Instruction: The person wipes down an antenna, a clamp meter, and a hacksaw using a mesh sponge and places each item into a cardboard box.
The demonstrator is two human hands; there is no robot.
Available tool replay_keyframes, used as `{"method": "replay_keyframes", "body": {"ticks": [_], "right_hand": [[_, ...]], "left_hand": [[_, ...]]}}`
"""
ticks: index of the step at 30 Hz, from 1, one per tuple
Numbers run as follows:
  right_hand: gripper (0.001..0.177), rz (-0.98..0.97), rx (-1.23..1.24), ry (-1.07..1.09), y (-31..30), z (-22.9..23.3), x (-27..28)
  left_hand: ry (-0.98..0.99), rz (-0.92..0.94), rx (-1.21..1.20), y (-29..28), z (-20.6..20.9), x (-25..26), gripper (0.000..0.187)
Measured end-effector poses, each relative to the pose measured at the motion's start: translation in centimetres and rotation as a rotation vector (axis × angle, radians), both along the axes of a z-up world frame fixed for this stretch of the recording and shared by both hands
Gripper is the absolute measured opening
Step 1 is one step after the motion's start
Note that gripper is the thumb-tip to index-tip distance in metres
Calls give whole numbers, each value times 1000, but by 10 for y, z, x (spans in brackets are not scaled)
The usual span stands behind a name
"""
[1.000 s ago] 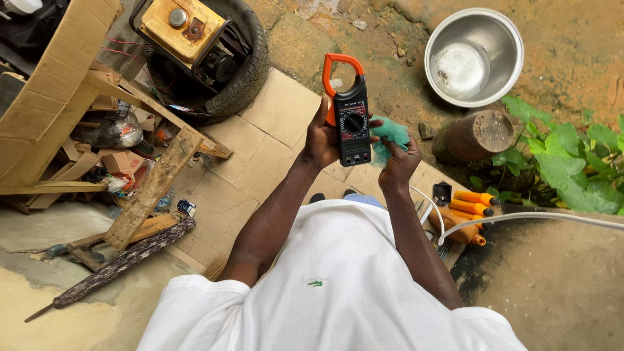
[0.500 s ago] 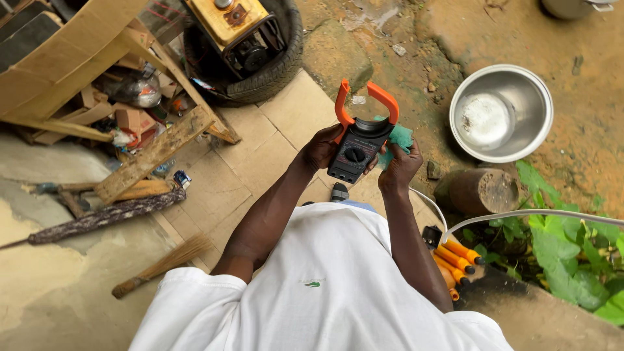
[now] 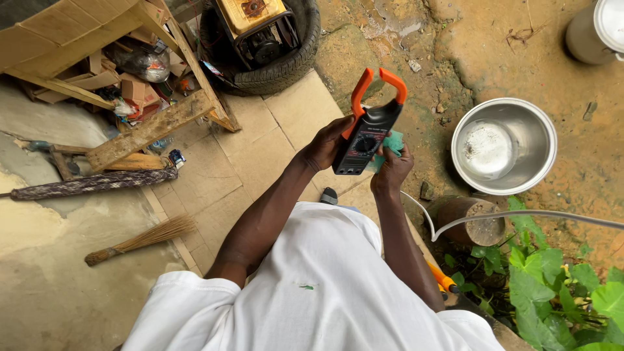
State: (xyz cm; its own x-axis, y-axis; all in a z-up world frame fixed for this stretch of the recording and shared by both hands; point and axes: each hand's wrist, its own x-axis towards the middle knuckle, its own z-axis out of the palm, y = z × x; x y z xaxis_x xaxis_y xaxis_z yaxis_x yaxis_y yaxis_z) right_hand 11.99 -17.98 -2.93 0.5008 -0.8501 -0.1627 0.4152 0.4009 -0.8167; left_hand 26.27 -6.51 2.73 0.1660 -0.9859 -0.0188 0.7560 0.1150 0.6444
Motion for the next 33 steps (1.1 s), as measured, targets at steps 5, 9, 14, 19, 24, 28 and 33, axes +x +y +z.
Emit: {"method": "replay_keyframes", "body": {"ticks": [5, 9, 14, 19, 24, 28, 33], "right_hand": [[18, 3, 15, 0, -11, -5, 2], [16, 11, 33, -4, -14, -15, 7], [18, 33, 52, 39, -13, -15, 16], [19, 67, 92, 18, -1, -12, 32], [19, 86, 22, 52, 12, -21, 54], [18, 77, -16, 114, 32, -22, 75], [19, 73, -27, 62, 60, -20, 113]], "left_hand": [[-54, 126, 30, -4, 23, -6, 77], [-37, 161, 36, 1, 21, -4, 78], [-125, 230, 97, 8, 18, 1, 70], [-122, 322, 129, 21, 16, 8, 63], [-92, 365, 118, 40, 11, 28, 66], [-286, 394, 54, 62, -1, 52, 80], [-165, 394, 23, 88, 5, 88, 83]]}}
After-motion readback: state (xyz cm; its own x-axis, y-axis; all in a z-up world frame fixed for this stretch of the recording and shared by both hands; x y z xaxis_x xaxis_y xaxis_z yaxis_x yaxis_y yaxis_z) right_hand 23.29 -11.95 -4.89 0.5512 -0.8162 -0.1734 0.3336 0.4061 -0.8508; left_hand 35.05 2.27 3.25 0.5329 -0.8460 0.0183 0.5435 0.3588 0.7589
